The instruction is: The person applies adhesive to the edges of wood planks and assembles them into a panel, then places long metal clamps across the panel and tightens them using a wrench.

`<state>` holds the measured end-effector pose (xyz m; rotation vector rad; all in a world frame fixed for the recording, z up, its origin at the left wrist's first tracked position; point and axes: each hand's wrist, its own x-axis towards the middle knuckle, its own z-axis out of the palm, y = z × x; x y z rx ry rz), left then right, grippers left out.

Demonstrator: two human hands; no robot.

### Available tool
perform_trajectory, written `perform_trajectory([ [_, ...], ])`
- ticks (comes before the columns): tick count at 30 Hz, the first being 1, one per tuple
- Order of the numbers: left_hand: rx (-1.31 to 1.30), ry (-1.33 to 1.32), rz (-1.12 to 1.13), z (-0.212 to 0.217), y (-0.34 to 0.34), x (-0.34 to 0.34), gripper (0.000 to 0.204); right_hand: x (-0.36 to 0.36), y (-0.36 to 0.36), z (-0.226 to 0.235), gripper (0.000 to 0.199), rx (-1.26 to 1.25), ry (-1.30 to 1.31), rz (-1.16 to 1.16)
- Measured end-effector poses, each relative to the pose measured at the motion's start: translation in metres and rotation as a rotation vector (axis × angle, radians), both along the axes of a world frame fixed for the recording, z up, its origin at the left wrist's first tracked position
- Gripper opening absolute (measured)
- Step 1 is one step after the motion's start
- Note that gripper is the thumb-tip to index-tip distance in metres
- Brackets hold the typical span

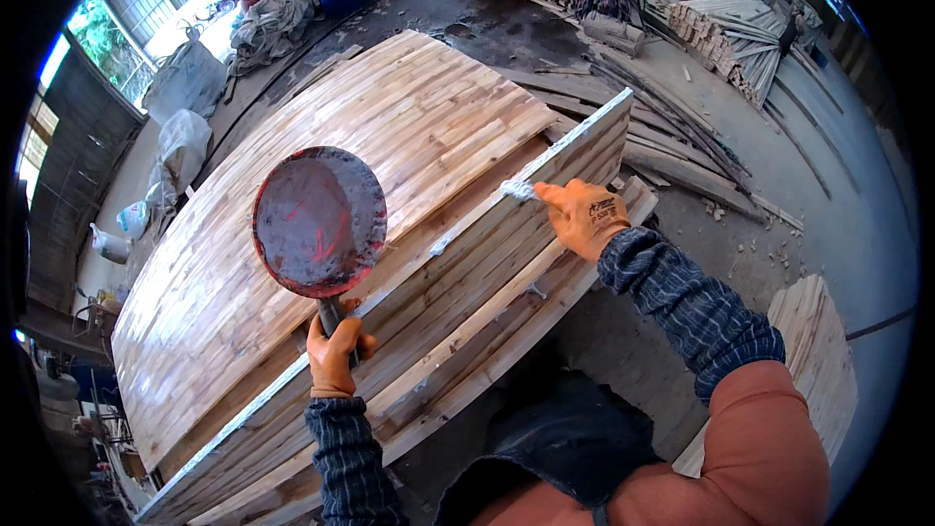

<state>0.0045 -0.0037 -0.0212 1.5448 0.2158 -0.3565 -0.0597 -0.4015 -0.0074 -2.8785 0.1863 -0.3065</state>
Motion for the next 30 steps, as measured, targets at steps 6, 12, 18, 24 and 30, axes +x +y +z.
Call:
perform_trajectory([
  [6, -0.006, -0.032, 0.011, -0.004, 0.001, 0.000, 0.035, -0.012, 0.073, -0.001, 0.040, 0.336, -0.050, 0.251],
  [12, -0.012, -0.022, 0.021, 0.001, -0.003, -0.001, 0.039, -0.015, 0.104, -0.023, 0.045, 0.456, 0.047, 0.173],
  [18, 0.001, -0.043, 0.018, 0.002, -0.003, -0.005, 0.040, -0.003, 0.033, -0.011, 0.041, 0.290, 0.028, 0.017],
  [24, -0.003, -0.049, 0.013, 0.000, -0.004, -0.006, 0.038, -0.010, 0.048, -0.015, 0.039, 0.326, -0.037, 0.060],
  [30, 0.013, -0.032, 0.014, -0.003, -0.001, -0.009, 0.037, -0.011, 0.033, -0.023, 0.040, 0.400, 0.010, -0.001],
])
